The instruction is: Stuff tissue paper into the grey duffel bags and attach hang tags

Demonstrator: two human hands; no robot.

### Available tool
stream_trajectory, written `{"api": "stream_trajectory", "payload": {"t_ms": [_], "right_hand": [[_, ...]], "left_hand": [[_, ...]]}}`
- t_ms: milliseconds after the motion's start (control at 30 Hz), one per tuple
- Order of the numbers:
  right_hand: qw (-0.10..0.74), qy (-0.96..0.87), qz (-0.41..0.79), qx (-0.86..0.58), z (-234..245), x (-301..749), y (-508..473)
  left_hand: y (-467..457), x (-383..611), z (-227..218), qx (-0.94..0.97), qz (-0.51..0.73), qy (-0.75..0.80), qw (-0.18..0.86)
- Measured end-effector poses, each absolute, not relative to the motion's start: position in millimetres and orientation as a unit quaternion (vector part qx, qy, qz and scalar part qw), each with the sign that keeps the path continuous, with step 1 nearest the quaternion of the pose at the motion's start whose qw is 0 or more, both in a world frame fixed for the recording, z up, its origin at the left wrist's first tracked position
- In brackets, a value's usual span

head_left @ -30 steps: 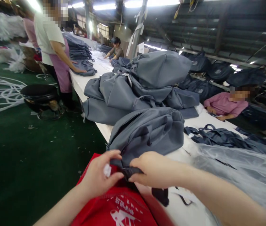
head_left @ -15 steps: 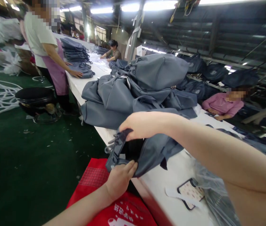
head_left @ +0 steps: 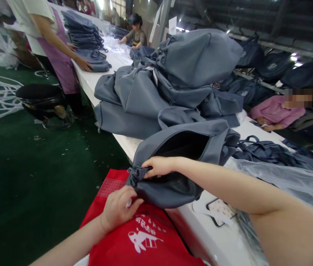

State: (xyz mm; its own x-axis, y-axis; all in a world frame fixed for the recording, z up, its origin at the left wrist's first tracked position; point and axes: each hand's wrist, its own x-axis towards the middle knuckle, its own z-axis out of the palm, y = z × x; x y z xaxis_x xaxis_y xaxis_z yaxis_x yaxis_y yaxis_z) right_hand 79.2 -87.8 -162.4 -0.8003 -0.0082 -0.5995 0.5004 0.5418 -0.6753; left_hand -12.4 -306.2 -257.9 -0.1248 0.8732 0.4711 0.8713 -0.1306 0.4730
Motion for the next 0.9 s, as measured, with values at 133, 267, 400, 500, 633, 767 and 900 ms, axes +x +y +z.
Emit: {"api": "stream_trajectory", "payload": {"t_ms": [133,267,400,500,633,767,900], "right_hand": [[0.304,0.84,-0.429,0.133,-150.2,80.1,-75.4],[0.306,0.865,-0.384,0.108,-150.2,79.0,-75.3],[0.299,0.899,-0.308,0.081,-148.8,81.4,-82.7],[0.266,0.926,-0.262,0.056,-141.2,86.2,-89.5],[0.271,0.915,-0.286,0.079,-125.3,91.7,-98.0],[0.235,0.93,-0.268,0.086,-118.4,92.7,-102.2],[0.236,0.945,-0.217,0.065,-123.6,91.2,-104.6]], "left_hand": [[-302.2,-30.1,-261.1,0.456,0.428,0.758,0.182],[-283.7,-38.0,-257.5,0.337,0.544,0.686,0.346],[-270.1,-37.9,-251.5,0.346,0.53,0.682,0.366],[-265.5,-35.8,-246.9,0.369,0.495,0.691,0.375],[-264.4,-31.3,-238.2,0.427,0.479,0.679,0.357],[-266.7,-31.4,-227.6,0.46,0.466,0.69,0.307],[-270.1,-36.0,-221.7,0.472,0.453,0.702,0.282]]}}
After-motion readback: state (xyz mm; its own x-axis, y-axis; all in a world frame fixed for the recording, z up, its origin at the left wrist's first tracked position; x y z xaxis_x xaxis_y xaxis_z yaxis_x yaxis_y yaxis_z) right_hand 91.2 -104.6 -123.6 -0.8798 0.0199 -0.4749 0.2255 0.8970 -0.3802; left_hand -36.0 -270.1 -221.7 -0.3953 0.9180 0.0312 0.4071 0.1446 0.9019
